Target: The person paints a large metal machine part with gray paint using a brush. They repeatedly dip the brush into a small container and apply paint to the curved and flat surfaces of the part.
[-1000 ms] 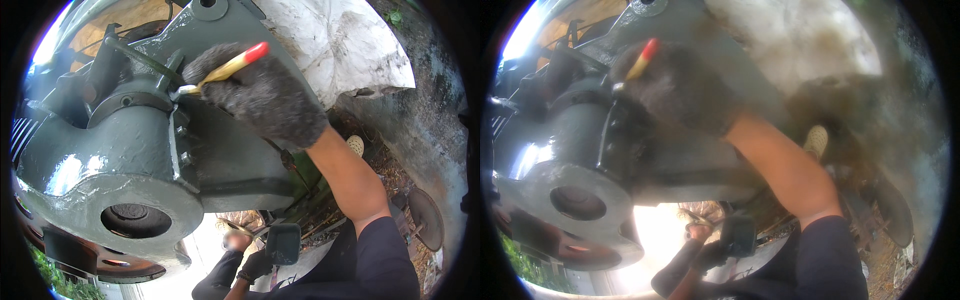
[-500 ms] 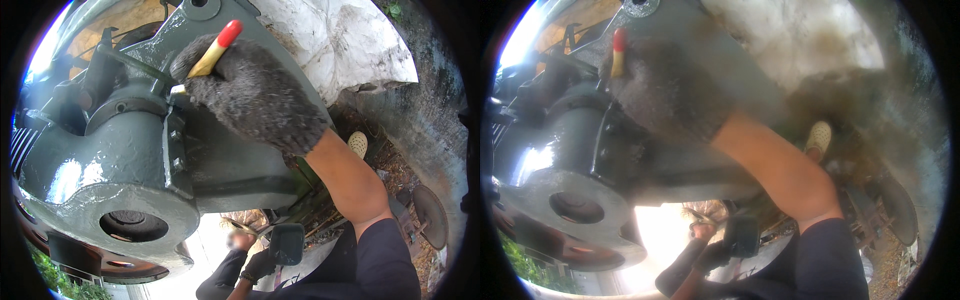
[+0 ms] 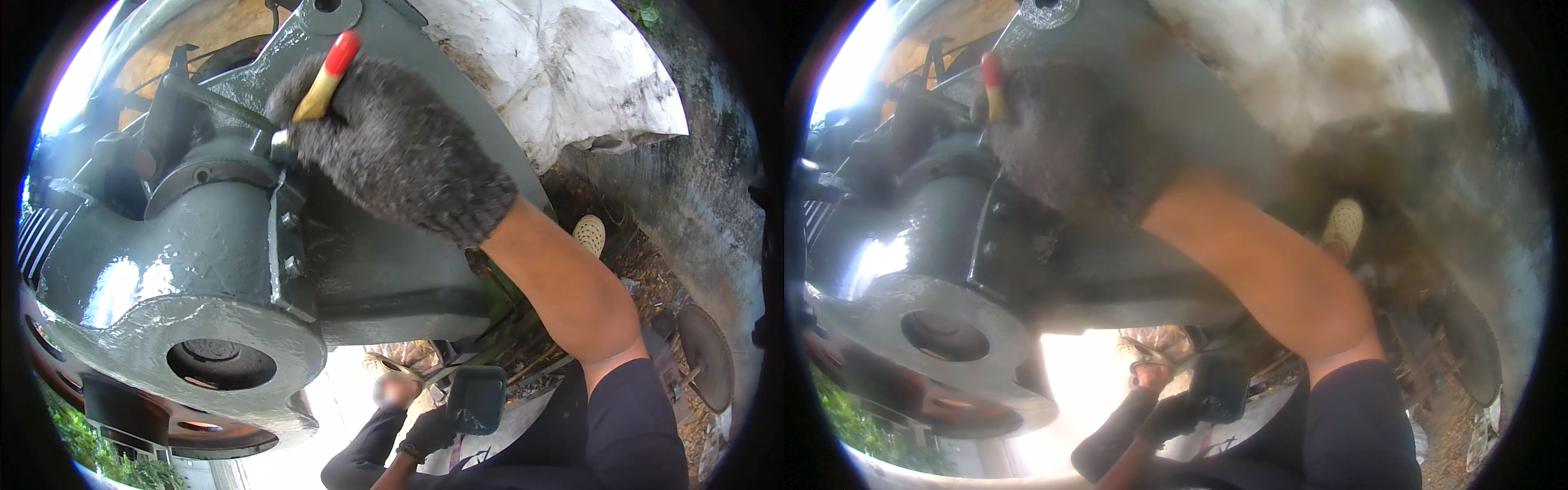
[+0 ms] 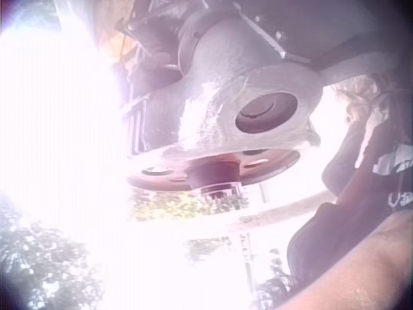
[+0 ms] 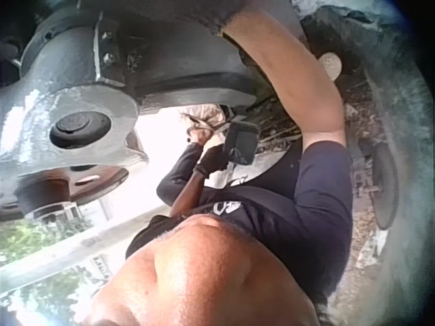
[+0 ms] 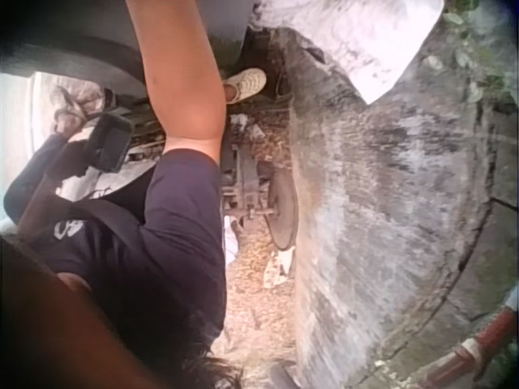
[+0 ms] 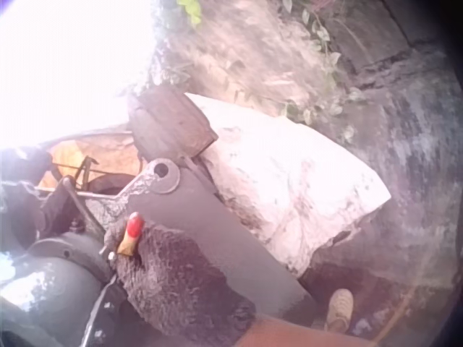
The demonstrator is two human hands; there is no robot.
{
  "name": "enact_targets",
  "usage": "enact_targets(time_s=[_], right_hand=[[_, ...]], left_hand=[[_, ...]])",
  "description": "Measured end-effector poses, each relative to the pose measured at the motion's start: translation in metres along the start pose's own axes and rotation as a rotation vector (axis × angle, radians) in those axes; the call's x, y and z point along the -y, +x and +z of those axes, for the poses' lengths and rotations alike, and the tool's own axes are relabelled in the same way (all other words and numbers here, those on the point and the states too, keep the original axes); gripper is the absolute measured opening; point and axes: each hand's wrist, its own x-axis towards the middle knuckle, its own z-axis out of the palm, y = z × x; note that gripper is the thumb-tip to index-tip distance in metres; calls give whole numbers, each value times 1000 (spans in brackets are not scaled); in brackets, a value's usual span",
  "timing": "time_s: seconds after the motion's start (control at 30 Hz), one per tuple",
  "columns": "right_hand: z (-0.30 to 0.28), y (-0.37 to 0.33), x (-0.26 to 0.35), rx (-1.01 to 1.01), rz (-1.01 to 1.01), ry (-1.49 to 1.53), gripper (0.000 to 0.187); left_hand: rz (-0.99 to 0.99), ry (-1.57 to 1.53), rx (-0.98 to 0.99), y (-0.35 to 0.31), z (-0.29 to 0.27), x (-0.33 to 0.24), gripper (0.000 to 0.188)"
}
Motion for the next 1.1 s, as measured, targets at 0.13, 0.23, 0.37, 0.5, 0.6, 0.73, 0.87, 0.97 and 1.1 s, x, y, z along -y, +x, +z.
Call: enact_targets(time_s=[0.13,0.23,0.37,0.5,0.6,0.73,0.87,0.97,1.1], right_hand=[[-24,-6,8,107,254,394,18],[-60,-51,7,-14,306,469,24],[-89,-131,-4,-203,666,365,27],[-95,-166,-21,-138,799,165,27],[-94,-157,-17,-197,907,430,23],[-108,-168,-31,-198,969,341,17],[-120,-179,-55,-407,1031,517,19],[-126,-169,-54,-535,1140,733,26],[-133,-176,-70,-600,1120,837,30]], left_hand=[[-12,-11,-9,-4,0,1,28],[-29,-26,-17,-4,0,0,28],[-54,-17,-18,-2,0,-10,27],[-117,-124,-12,-2,0,-12,27],[192,175,-69,7,10,22,29],[-83,49,42,9,10,-20,32],[101,65,45,10,15,-12,38],[245,125,36,15,27,19,44],[199,71,69,18,29,23,51]])
